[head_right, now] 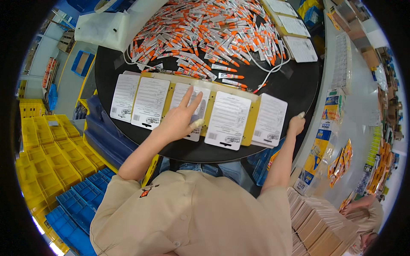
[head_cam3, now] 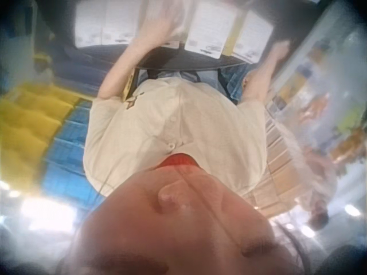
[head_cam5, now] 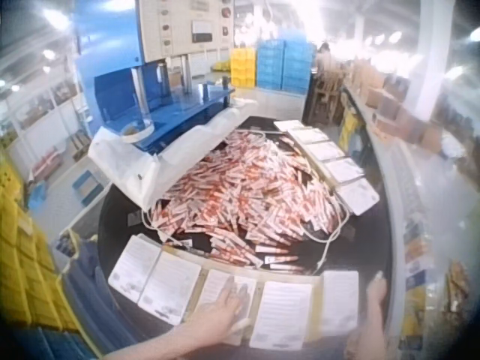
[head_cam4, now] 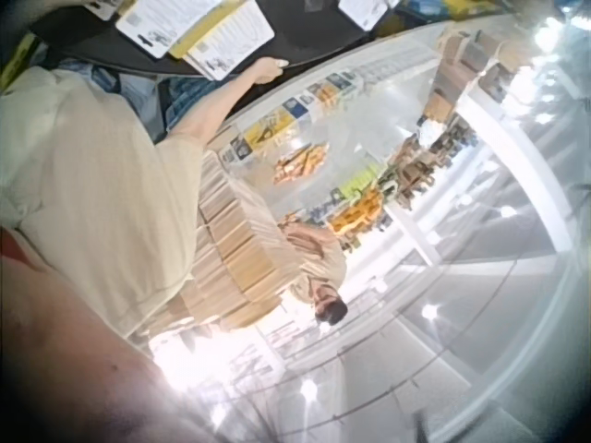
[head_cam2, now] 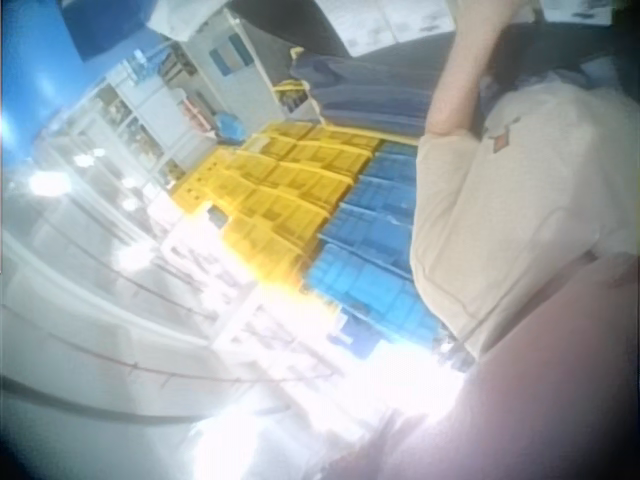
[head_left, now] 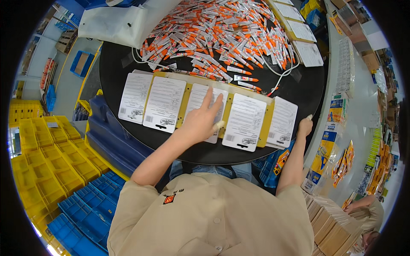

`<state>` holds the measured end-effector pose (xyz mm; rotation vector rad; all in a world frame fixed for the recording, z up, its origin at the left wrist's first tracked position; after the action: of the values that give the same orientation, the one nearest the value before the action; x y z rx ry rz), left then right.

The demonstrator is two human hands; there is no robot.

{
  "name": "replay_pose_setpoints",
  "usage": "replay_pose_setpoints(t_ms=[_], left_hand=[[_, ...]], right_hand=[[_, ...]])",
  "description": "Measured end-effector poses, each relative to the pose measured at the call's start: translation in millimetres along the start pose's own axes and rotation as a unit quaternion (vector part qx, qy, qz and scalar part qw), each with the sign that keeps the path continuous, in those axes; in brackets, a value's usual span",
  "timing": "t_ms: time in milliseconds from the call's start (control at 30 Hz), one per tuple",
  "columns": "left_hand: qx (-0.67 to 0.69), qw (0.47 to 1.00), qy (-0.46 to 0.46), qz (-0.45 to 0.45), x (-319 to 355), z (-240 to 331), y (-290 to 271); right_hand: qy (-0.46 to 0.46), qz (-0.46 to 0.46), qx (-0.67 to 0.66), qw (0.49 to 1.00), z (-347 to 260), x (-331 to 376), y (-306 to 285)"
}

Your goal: The person repeatedly picks up small orange-handled knives from a pile, places them into yellow cardboard packaging inserts, and stacks the completed packages on the table. The process is continuous and repetitive throughout the clip.

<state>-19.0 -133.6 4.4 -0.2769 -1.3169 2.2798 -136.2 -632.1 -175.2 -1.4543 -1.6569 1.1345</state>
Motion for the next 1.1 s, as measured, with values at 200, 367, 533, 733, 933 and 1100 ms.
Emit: replay_pose_setpoints(t_ms=[200,367,533,733,933,1100], left_hand=[[0.173,0.982,0.06,0.055,14.5,44.4,-11.3],[0.27,0.961,0.057,-0.005,61.4,41.4,-14.2],[0.297,0.947,-0.038,-0.113,85.9,31.4,19.3],[0.288,0.944,-0.158,-0.013,98.7,-17.0,26.0],[0.138,0.935,-0.278,0.171,110.2,-101.5,-23.9],[0.021,0.933,-0.299,0.197,100.2,-179.9,-78.8]], right_hand=[[-0.015,0.052,-0.148,0.988,35.5,145.2,-40.1],[0.111,-0.407,-0.24,0.874,42.1,342.9,-72.9],[-0.085,-0.367,-0.442,0.814,-23.1,304.7,-122.4],[-0.119,0.051,-0.159,0.979,-43.7,139.3,-84.2],[0.152,-0.062,-0.364,0.917,15.5,160.4,-30.1],[0.041,0.04,-0.262,0.963,37.4,279.0,-53.2]])
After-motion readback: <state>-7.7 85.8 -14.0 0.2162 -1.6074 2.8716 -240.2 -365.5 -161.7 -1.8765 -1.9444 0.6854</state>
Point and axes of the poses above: each hand's wrist, its own x-axis away from the middle knuckle, its own y-axis out of the palm, z = x × y, the point moved 8 cm from there along -x, towards the middle knuckle, and after that the axes turned 11 degrees about z, right-handed, at the moved point
